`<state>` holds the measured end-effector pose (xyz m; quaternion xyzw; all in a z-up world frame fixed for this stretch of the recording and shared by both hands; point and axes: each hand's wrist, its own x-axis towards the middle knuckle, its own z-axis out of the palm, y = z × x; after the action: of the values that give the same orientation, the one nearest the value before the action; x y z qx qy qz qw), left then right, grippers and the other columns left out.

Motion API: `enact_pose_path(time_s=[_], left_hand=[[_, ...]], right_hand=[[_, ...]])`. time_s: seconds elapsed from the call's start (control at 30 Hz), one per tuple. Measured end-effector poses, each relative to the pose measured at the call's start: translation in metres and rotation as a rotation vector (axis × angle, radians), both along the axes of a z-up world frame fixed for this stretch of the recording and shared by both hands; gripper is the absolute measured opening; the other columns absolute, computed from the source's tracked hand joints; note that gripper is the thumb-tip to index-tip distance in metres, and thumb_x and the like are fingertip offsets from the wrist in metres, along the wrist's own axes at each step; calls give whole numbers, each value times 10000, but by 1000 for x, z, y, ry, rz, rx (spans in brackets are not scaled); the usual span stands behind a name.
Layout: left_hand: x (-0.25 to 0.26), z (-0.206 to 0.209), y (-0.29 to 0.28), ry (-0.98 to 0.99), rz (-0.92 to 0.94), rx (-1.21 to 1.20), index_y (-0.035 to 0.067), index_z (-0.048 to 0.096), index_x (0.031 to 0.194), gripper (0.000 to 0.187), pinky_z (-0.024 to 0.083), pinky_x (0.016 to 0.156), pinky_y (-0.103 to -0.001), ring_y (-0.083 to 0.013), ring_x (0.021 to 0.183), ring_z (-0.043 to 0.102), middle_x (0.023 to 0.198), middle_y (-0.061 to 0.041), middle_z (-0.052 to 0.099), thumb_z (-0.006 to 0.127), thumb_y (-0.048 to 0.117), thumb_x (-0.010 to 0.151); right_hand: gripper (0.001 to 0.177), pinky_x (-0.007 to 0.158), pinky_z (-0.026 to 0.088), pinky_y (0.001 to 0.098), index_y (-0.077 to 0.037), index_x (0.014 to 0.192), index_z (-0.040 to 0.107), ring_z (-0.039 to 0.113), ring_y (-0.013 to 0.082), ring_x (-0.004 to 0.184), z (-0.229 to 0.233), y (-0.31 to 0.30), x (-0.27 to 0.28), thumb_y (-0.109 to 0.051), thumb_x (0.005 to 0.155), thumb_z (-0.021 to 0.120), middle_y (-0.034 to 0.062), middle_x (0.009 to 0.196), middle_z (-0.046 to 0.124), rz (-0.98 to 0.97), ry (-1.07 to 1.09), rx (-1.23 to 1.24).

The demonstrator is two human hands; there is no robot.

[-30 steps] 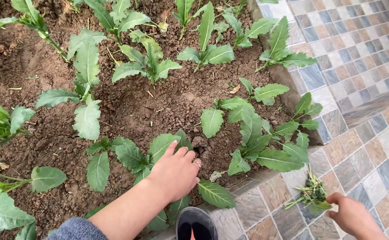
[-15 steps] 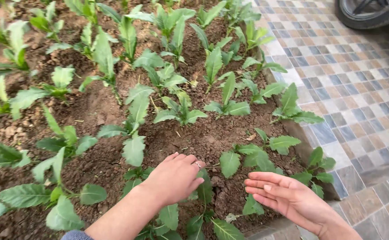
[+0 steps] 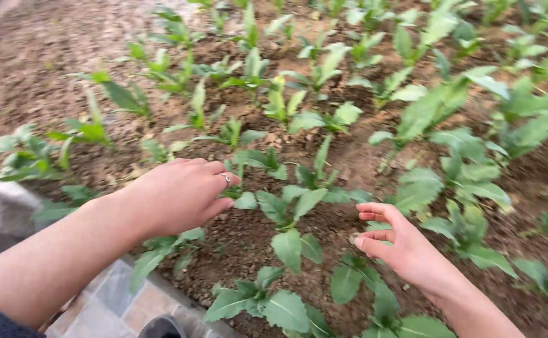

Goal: The person removes small weeds by hand from between rows of young leafy green plants in a garden bed. After clearing several weeds, the person uses a small hand hoe to loosen the soil and remove additional weeds around the base of the plants.

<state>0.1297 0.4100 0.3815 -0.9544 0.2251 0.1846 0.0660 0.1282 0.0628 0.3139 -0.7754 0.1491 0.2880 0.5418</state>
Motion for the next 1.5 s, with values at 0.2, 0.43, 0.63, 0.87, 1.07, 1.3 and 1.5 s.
enact_pose_path(time_s=[0.2,0.43,0.63,0.87,1.07,1.3,1.5], left_hand=[[-86,21,115,91,370,4,204,559,1432,495,514,972,-533,-334,1159,655,1255,-51,669,497,484,1028],[-173,-36,195,54,825,-168,261,568,1426,490,490,1043,-453,-256,1280,615,1392,-14,638,510,487,995],[-278,-164,310,-75,1245,-236,224,648,1339,430,484,1054,-418,-264,1242,647,1327,-48,694,571,413,961],[-398,-345,443,183,1706,-168,147,341,1596,1008,445,1163,-459,-340,1402,541,1538,-180,481,801,546,793],[-375,-325,437,232,1655,-168,257,628,1391,504,555,955,-419,-330,1169,717,1207,-87,805,694,397,912],[-382,-306,484,363,1613,-279,311,798,1239,375,538,910,-273,-174,961,816,940,8,896,738,423,886],[-362,-183,480,556,1841,-1082,-62,859,1348,459,485,828,-314,-284,941,751,1050,-234,892,793,36,904]], right_hand=[[537,867,569,341,-204,1429,633,736,175,1041,40,120,10,-59,913,664,21,1404,697,357,6,69],[375,867,485,276,-234,1301,716,673,105,970,66,237,-16,-182,936,649,-50,1276,707,681,-6,61],[352,912,517,276,-255,1286,737,700,101,994,69,298,-42,-228,946,648,-99,1290,793,756,63,-53],[300,886,483,241,-314,1238,764,705,61,982,33,349,-42,-287,955,668,-155,1224,823,760,62,-321],[322,924,488,285,-247,1271,773,663,154,941,43,373,-33,-209,975,654,-22,1164,818,497,79,-365],[291,790,409,266,-312,1222,791,547,134,868,30,386,-37,-305,957,670,-29,1028,709,601,38,-464],[279,667,368,274,-335,1225,794,452,152,686,45,406,-44,-328,978,663,23,797,582,633,35,-508]])
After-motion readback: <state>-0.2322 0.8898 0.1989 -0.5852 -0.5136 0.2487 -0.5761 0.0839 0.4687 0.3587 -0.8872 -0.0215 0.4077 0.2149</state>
